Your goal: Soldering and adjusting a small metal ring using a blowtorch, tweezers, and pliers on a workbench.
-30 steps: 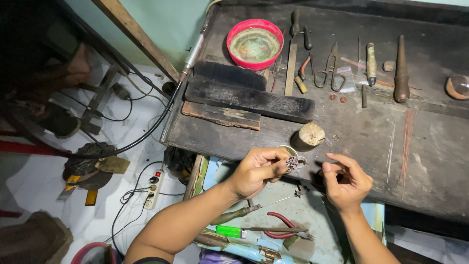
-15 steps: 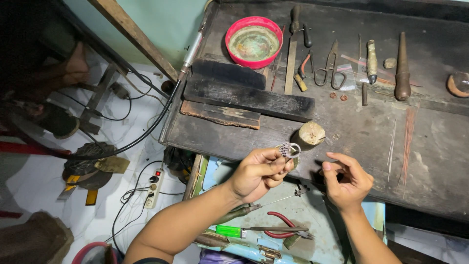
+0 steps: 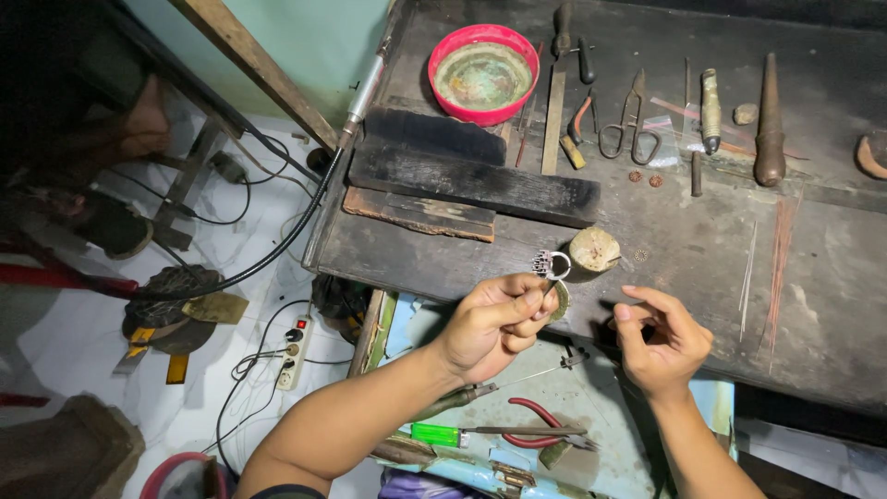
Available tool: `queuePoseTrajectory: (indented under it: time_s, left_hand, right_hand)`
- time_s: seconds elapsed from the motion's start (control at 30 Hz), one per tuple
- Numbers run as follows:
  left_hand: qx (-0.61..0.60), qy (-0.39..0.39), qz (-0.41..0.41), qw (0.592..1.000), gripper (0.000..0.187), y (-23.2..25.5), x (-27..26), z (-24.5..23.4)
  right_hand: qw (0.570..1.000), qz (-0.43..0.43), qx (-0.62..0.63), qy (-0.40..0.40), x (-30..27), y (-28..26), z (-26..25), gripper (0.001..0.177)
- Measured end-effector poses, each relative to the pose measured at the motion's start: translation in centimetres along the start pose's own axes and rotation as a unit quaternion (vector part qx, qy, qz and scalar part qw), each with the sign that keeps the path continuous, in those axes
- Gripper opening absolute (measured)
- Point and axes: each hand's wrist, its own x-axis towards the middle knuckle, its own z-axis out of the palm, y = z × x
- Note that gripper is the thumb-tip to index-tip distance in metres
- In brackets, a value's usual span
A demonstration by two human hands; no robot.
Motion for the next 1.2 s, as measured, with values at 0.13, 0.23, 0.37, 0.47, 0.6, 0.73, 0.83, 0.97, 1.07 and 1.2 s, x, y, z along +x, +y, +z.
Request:
queuePoseTrajectory:
  time_s: [0.13, 0.23, 0.37, 0.47, 0.6, 0.73, 0.83, 0.97, 1.07, 1.2]
  left_hand:
    - [0.025, 0.017, 0.015, 0.999, 0.011, -0.1, 0.3, -0.4]
    - [0.1, 0.075, 0.057, 0.99, 0.015, 0.2, 0.8, -1.0]
    - [0.282, 0.129, 0.159, 0.937, 0.01, 1.9, 1.8, -1.7]
    - [0.366, 0.135, 0.217, 0.895, 0.007, 3.2, 2.0, -1.5]
    - [0.413, 0.127, 0.267, 0.861, 0.008, 3.2, 2.8, -3.2]
    - [0.454, 0.143, 0.295, 0.829, 0.008, 3.5, 2.9, -2.7]
    - [0.516, 0.148, 0.299, 0.789, 0.01, 4.0, 2.7, -2.0]
    - [0.517, 0.151, 0.292, 0.79, 0.01, 3.8, 2.9, -2.4]
    - [0.511, 0.145, 0.286, 0.798, 0.009, 3.8, 3.1, -2.9]
    - [0.504, 0.136, 0.278, 0.806, 0.009, 3.9, 3.2, -3.0]
  right_hand:
    - [1.0, -0.004, -0.005, 0.0, 0.0, 0.0, 0.1, 0.013]
    - [1.0, -0.001, -0.001, 0.004, 0.0, 0.0, 0.1, 0.014]
    - [1.0, 0.005, 0.004, 0.002, 0.1, -0.1, 0.2, 0.014]
    - [1.0, 0.003, -0.003, 0.006, 0.1, -0.2, 0.3, 0.014]
    - [1.0, 0.007, -0.011, 0.01, 0.2, -0.6, 0.2, 0.012]
    - [1.0, 0.011, -0.005, 0.009, 0.2, -0.6, 0.2, 0.013]
    - [1.0, 0.01, 0.0, 0.009, 0.3, -0.6, 0.1, 0.013]
    - [1.0, 0.013, 0.008, 0.011, 0.3, -0.6, 0.0, 0.013]
    - [1.0, 0.011, 0.007, 0.014, 0.4, -0.6, 0.1, 0.013]
    - [1.0, 0.002, -0.003, 0.015, 0.5, -0.4, 0.1, 0.013]
